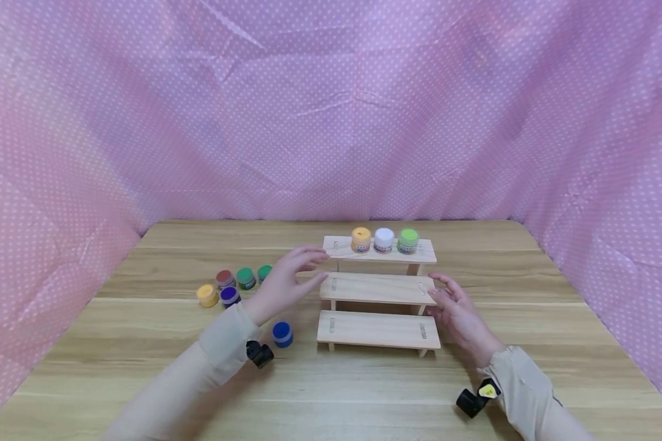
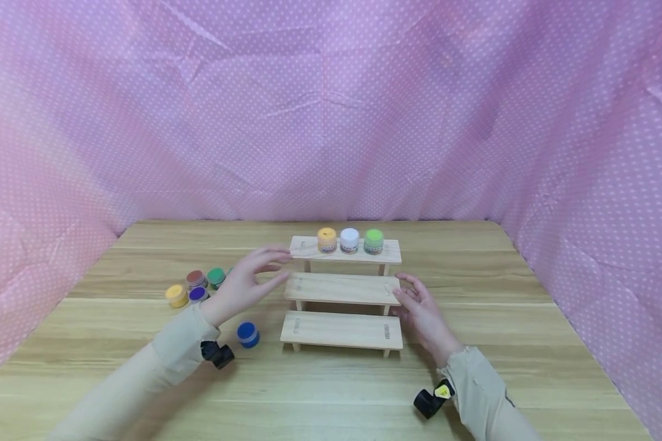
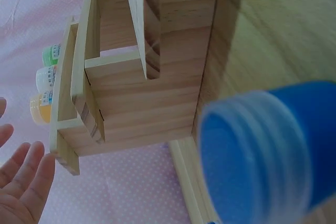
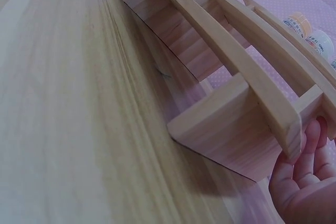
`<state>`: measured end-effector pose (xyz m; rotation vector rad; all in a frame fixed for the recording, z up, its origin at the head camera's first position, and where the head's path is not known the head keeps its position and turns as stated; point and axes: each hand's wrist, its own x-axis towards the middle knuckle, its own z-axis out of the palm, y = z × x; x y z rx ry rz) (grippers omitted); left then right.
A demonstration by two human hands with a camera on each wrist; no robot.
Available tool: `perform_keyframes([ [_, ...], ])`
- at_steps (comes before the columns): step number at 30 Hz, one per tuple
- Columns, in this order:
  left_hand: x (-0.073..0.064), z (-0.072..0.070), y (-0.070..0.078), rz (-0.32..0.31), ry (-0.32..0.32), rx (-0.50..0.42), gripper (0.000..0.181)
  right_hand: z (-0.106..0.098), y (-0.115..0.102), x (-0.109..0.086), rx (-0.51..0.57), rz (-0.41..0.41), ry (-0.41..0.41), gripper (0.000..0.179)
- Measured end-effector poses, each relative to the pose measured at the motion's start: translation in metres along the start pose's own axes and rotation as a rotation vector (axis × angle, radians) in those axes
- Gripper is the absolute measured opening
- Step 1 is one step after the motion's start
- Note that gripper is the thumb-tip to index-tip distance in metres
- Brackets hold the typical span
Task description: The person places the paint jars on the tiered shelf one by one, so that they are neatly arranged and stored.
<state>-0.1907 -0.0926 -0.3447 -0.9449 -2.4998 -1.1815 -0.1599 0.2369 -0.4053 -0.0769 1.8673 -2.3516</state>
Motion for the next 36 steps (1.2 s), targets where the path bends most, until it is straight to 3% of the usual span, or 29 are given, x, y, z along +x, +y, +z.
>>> perform_keyframes([
  [6, -0.014, -0.008, -0.003, -0.030, -0.033, 0.061, 0.038, -0.002, 0.001, 0.000, 0.002, 0.000, -0.010, 0.022],
  [13, -0.032, -0.019, -0.008, -0.121, -0.068, 0.158, 0.048, -0.003, 0.003, 0.000, -0.001, -0.008, -0.018, 0.023],
  [20, -0.050, -0.030, -0.015, -0.186, -0.075, 0.180, 0.051, -0.002, 0.003, 0.002, -0.017, -0.006, -0.009, 0.023],
  [26, -0.062, -0.036, -0.020, -0.158, -0.072, 0.192, 0.053, -0.001, 0.002, 0.003, -0.025, -0.012, 0.003, 0.024],
  [33, -0.076, -0.037, -0.023, -0.201, -0.113, 0.184, 0.051, -0.001, 0.003, 0.003, -0.016, -0.005, 0.002, 0.023],
  [36, -0.081, -0.034, -0.024, -0.188, -0.118, 0.207, 0.049, 0.000, 0.003, 0.002, -0.016, -0.005, 0.003, 0.023],
])
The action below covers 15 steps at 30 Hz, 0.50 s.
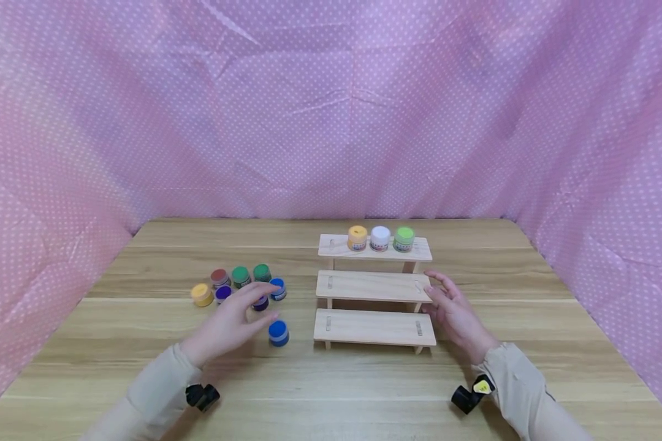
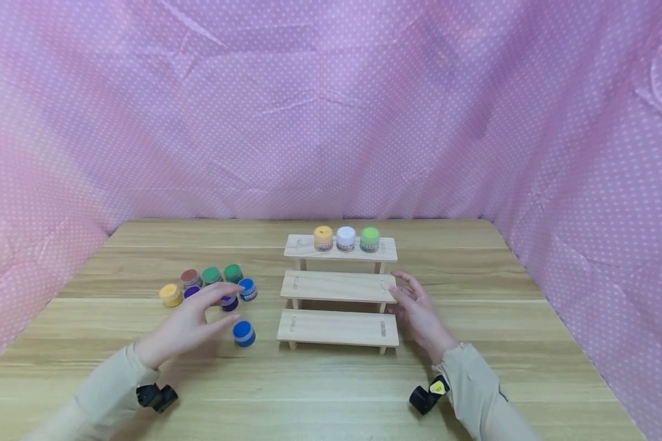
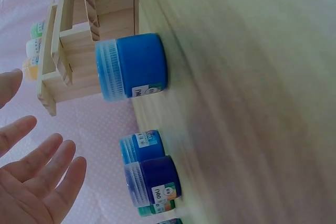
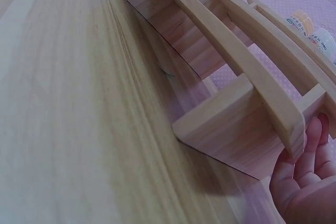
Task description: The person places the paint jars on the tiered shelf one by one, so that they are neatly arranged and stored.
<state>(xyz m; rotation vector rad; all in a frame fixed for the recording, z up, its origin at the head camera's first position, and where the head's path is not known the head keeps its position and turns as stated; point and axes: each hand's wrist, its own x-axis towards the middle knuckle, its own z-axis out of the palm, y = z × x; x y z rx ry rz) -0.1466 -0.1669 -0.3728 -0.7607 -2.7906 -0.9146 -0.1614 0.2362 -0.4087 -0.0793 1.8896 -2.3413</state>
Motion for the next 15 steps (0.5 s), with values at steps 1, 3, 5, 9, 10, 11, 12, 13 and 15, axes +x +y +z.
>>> perform_keyframes([
  [1, -0.0010, 0.0009, -0.0003, 0.002, -0.006, -0.004, 0.049, 0.0002, 0.0001, -0.0002, 0.002, -0.002, 0.000, 0.023],
  [3, -0.0030, 0.0026, -0.0009, -0.002, -0.019, -0.015, 0.049, 0.0002, 0.0006, -0.0006, 0.005, -0.005, 0.000, 0.023],
  [5, -0.0050, 0.0039, -0.0015, -0.001, -0.023, -0.024, 0.049, 0.0008, 0.0010, -0.0011, 0.012, -0.005, 0.000, 0.023],
  [9, -0.0076, 0.0048, -0.0021, 0.012, -0.021, -0.039, 0.049, 0.0021, 0.0010, -0.0012, 0.016, -0.002, 0.012, 0.023],
  [10, -0.0081, 0.0048, -0.0020, 0.013, -0.025, -0.046, 0.050, 0.0025, 0.0009, -0.0012, 0.016, -0.001, 0.015, 0.023],
  [11, -0.0085, 0.0050, -0.0020, 0.011, -0.030, -0.048, 0.049, 0.0027, 0.0008, -0.0011, 0.015, -0.002, 0.020, 0.023],
  [12, -0.0089, 0.0052, -0.0017, 0.007, -0.038, -0.051, 0.049, 0.0027, 0.0008, -0.0010, 0.018, -0.002, 0.022, 0.022],
  [13, -0.0094, 0.0055, -0.0014, 0.003, -0.047, -0.052, 0.049, 0.0029, 0.0008, -0.0010, 0.023, -0.003, 0.023, 0.022],
  [15, -0.0103, 0.0064, -0.0009, -0.011, -0.067, -0.055, 0.049, 0.0030, 0.0007, -0.0010, 0.032, -0.007, 0.025, 0.022],
])
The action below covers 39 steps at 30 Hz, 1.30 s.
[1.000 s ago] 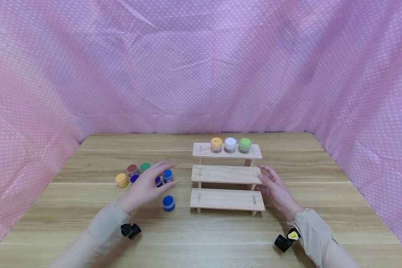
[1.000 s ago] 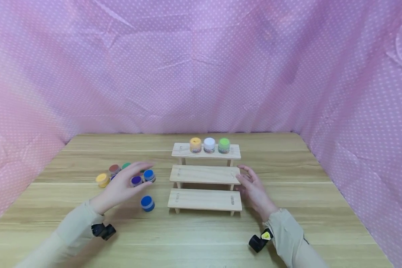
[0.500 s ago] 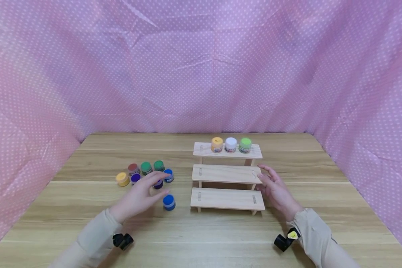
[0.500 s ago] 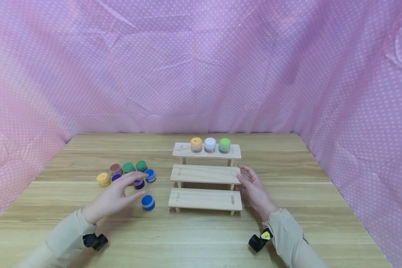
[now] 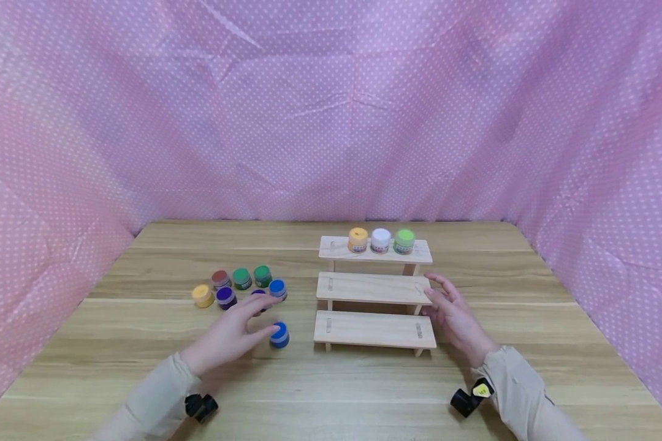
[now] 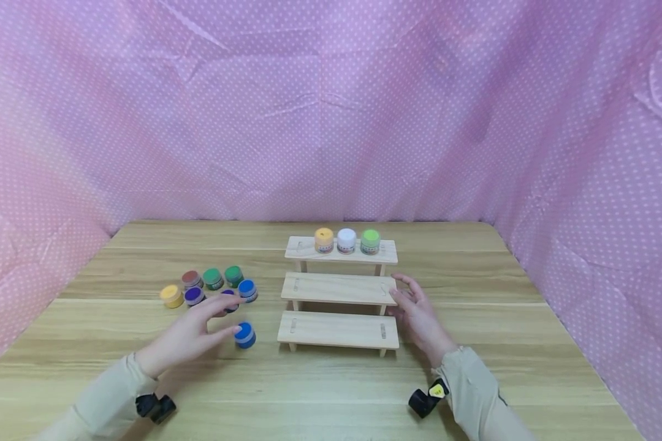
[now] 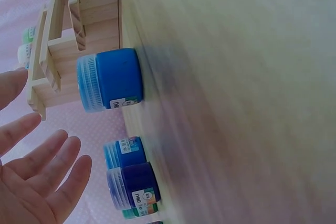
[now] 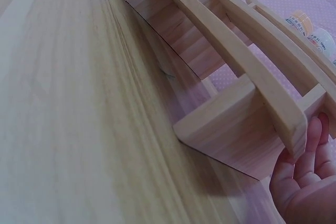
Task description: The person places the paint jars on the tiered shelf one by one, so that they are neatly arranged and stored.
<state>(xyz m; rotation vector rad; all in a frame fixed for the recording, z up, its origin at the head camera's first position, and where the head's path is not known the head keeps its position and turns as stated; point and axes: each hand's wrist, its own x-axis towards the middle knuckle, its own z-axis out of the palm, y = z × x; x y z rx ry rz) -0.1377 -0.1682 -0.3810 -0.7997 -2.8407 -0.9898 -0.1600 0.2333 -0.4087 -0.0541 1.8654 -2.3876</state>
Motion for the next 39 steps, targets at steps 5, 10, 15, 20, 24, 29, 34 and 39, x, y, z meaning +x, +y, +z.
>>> perform_keyframes([
  [5, -0.0007, 0.0031, 0.0004, -0.014, -0.040, 0.017, 0.048, 0.0001, -0.0004, -0.0002, 0.015, 0.000, 0.003, 0.022],
  [10, 0.0001, 0.0056, -0.0015, -0.020, -0.078, 0.015, 0.048, 0.0005, -0.0019, -0.0002, 0.001, 0.010, 0.003, 0.022],
  [15, 0.0016, 0.0063, -0.0032, 0.013, -0.089, 0.020, 0.046, -0.0003, -0.0027, 0.0008, -0.017, 0.015, 0.004, 0.023],
  [20, 0.0015, 0.0060, -0.0047, 0.020, -0.117, 0.025, 0.045, -0.0006, -0.0023, 0.0004, -0.018, 0.014, -0.001, 0.024],
  [24, 0.0007, 0.0064, -0.0065, 0.001, -0.157, 0.009, 0.048, -0.0002, -0.0014, -0.0007, -0.008, 0.009, -0.003, 0.023],
  [29, 0.0013, 0.0073, -0.0072, -0.008, -0.200, 0.005, 0.047, -0.0007, -0.0008, -0.0011, -0.007, -0.005, -0.026, 0.023],
  [34, 0.0011, 0.0080, -0.0068, -0.010, -0.239, 0.011, 0.041, -0.0016, 0.0009, -0.0020, -0.011, -0.007, -0.044, 0.023],
  [39, 0.0024, 0.0082, -0.0084, 0.017, -0.239, 0.022, 0.039, -0.0014, 0.0005, -0.0013, -0.004, -0.006, -0.032, 0.023],
])
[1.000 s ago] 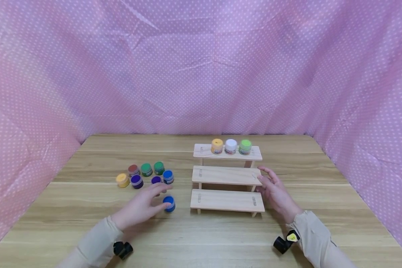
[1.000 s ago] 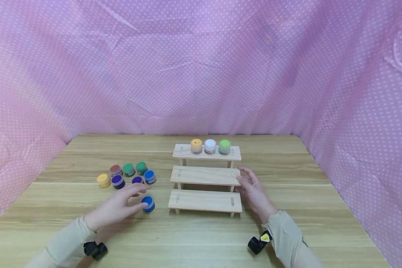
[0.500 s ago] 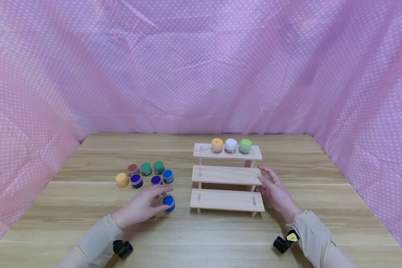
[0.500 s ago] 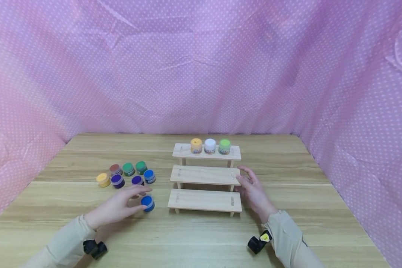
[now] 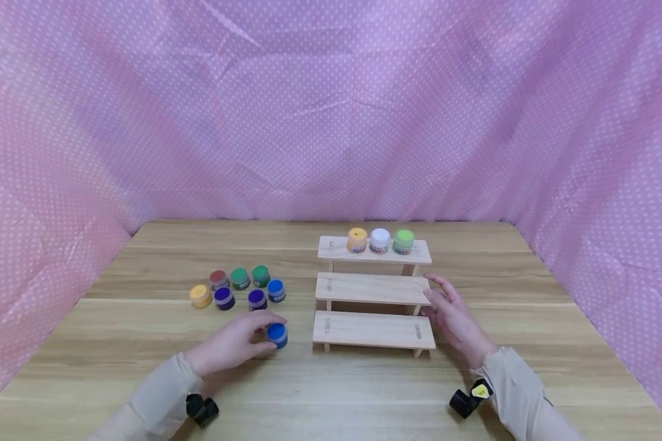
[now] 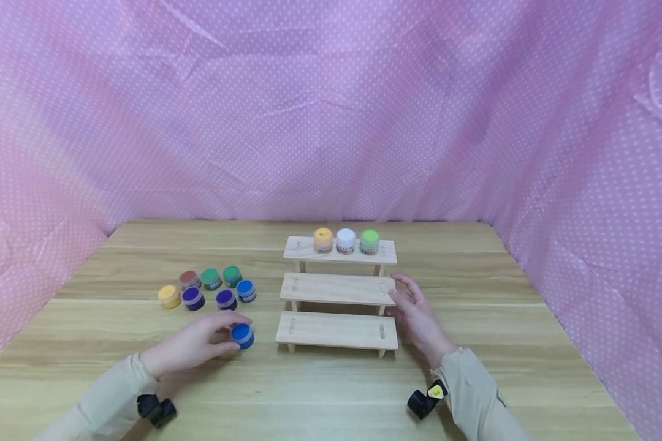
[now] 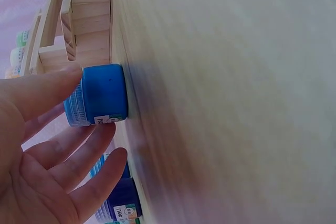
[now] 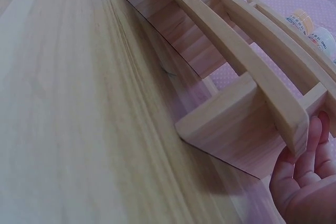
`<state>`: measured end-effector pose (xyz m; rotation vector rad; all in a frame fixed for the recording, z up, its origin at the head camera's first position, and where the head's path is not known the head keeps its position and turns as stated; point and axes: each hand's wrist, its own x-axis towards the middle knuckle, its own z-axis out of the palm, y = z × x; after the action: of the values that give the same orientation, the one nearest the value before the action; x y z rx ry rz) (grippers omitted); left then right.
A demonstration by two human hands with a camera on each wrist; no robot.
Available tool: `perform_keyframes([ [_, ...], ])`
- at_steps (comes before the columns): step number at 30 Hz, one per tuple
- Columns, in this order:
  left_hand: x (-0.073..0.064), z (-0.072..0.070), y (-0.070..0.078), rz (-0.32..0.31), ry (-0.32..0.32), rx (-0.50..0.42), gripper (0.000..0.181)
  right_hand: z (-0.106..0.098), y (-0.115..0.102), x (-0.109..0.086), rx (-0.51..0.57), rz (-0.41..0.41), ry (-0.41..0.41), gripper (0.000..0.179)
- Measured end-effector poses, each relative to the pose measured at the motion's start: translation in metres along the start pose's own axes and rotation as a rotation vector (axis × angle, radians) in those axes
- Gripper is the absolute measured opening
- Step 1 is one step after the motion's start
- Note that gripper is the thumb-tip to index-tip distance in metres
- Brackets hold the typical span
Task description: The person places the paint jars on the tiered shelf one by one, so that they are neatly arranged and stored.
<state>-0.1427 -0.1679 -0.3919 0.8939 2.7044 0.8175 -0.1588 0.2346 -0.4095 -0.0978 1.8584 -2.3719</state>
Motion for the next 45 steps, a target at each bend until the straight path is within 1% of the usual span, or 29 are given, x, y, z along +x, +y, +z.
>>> perform_keyframes([
  [6, 0.0016, -0.0016, -0.0024, 0.016, 0.005, 0.007, 0.036, 0.0001, -0.0014, 0.0008, -0.017, 0.011, 0.006, 0.023],
  [14, -0.0001, -0.0008, -0.0028, -0.001, -0.006, -0.017, 0.036, 0.0005, 0.0001, -0.0003, 0.003, 0.007, -0.005, 0.023],
  [20, 0.0012, 0.0001, -0.0039, -0.009, -0.009, -0.029, 0.037, 0.0000, 0.0003, 0.0002, 0.003, 0.000, 0.007, 0.023],
  [23, 0.0014, -0.0005, -0.0045, -0.013, -0.010, -0.036, 0.037, -0.0005, 0.0004, 0.0005, 0.007, -0.007, -0.001, 0.023],
  [31, 0.0014, -0.0023, -0.0046, -0.007, -0.015, -0.042, 0.035, -0.0015, 0.0020, 0.0005, 0.020, -0.013, -0.016, 0.023],
  [38, 0.0011, -0.0023, -0.0051, 0.014, -0.007, -0.045, 0.034, -0.0007, 0.0015, 0.0004, 0.019, -0.013, -0.012, 0.023],
  [45, 0.0021, -0.0027, -0.0057, 0.012, -0.010, -0.067, 0.034, 0.0000, 0.0013, 0.0012, 0.036, -0.022, -0.008, 0.023],
])
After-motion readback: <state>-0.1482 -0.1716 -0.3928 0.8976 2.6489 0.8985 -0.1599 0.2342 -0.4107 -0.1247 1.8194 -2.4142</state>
